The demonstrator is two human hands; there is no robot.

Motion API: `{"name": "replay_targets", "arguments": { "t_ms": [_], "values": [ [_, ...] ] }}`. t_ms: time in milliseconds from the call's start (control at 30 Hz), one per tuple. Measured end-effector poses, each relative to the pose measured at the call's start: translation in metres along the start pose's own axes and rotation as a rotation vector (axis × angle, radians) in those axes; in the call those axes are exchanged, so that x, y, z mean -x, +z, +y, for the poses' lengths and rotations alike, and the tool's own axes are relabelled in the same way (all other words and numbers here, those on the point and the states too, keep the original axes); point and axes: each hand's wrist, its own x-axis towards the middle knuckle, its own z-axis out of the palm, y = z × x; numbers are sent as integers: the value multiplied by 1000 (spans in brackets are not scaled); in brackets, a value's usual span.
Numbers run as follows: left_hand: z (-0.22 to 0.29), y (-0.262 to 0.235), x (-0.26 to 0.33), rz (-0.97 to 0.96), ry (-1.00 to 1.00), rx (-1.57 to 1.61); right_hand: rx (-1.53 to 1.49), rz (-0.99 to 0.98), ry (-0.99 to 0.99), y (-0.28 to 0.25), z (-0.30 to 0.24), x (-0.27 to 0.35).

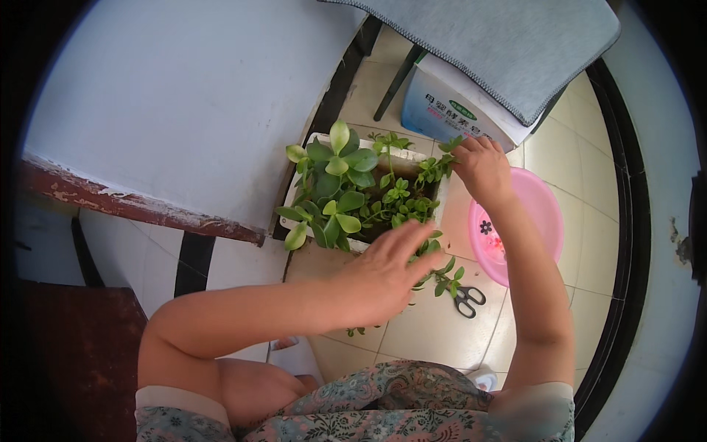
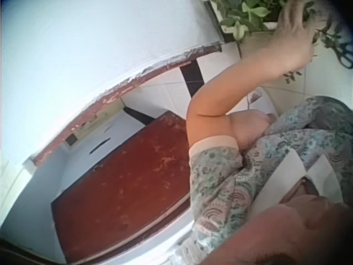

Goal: The person sits on the floor and trims a potted plant using scissors. They pull out stems, cut them, and place the cuttings into a pink basin nearby.

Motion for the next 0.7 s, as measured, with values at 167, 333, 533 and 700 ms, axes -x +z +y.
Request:
{"name": "replay_targets", "arguments": {
  "t_ms": [167,333,533,700],
  "values": [
    [-26,33,-14,287,-483,487,-103,-5,-52,-17,1,-6],
    [-36,51,-37,417,-484,265,-146,-12,-89,-31,7,2],
    [-43,65,-35,285,-418,330,-415,62,18,-31,-30,-15],
    [-35,60,-29,263,-321,268,-500,-231,386,0,-64,-68]
  ]
}}
